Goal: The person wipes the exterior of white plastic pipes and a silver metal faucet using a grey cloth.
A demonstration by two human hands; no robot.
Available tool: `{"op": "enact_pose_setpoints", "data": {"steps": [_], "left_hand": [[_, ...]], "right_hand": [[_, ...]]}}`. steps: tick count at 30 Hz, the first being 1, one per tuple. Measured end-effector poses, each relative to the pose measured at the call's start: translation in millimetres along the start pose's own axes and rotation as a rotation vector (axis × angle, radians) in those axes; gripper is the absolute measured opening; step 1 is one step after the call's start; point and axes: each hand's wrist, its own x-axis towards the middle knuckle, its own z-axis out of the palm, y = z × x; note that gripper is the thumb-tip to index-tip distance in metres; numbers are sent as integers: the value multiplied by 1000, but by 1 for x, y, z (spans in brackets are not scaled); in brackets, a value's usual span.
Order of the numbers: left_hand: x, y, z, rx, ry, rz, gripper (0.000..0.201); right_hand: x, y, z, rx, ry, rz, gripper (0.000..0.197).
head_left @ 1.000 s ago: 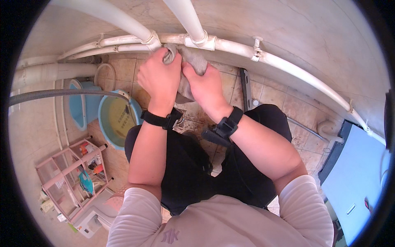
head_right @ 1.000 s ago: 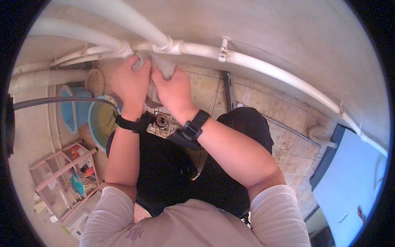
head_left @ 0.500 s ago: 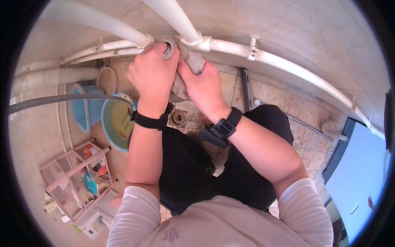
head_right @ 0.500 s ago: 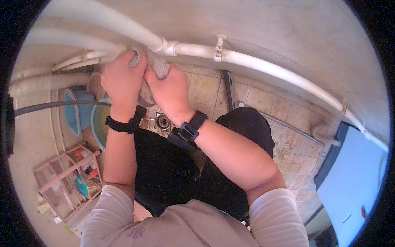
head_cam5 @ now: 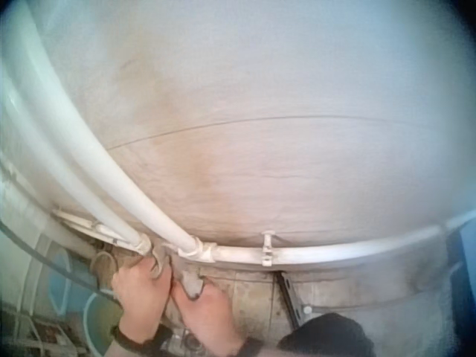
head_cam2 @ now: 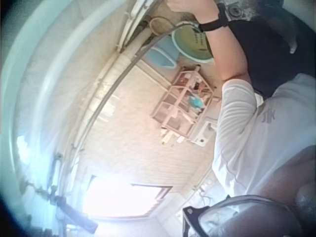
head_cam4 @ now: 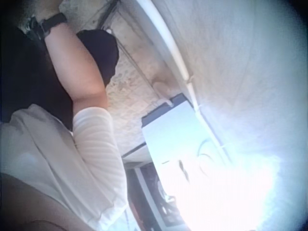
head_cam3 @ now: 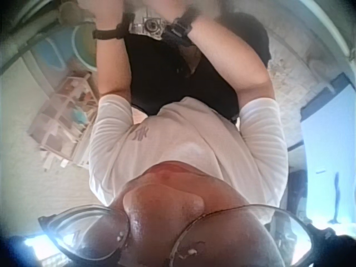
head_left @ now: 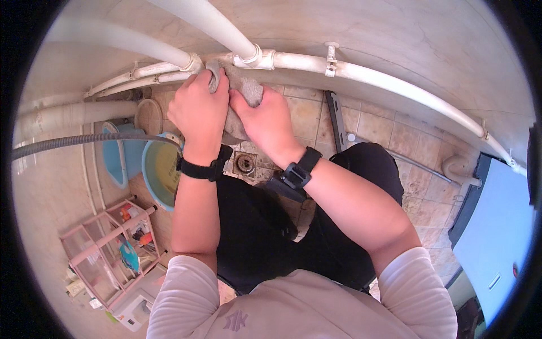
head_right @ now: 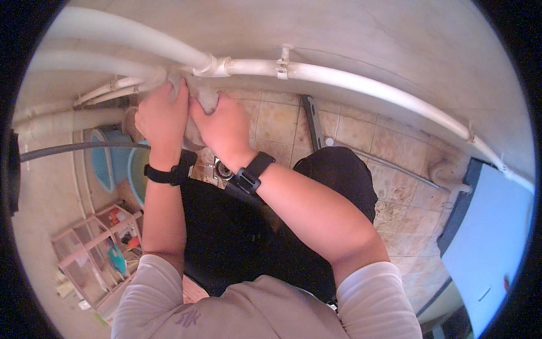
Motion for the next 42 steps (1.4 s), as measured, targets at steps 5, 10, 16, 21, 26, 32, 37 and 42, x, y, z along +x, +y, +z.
{"op": "enact_pose_setpoints", "data": {"steps": [5, 10, 16, 21, 26, 32, 37, 42], "left_hand": [[2, 4, -1, -128, 89, 41, 36], [9, 12, -4, -81, 48, 21, 36], [12, 8, -4, -30, 22, -6, 27], [9, 5, -3, -7, 15, -35, 27], [-9, -5, 2, 57, -1, -63, 26], [0, 5, -4, -109, 143, 40, 30], [7, 10, -4, -57, 72, 40, 30], [10, 3, 0, -30, 17, -3, 27]], "right_hand": [[3, 2, -1, 42, 25, -40, 46], [8, 4, -2, 38, 45, -32, 43], [16, 2, 3, 32, 35, -98, 41], [23, 12, 13, 42, -30, -46, 41], [4, 11, 11, -58, -55, -25, 40], [6, -3, -1, -4, -2, -18, 40], [12, 3, -3, 52, -5, -5, 41], [21, 5, 5, 63, -57, -14, 35]]}}
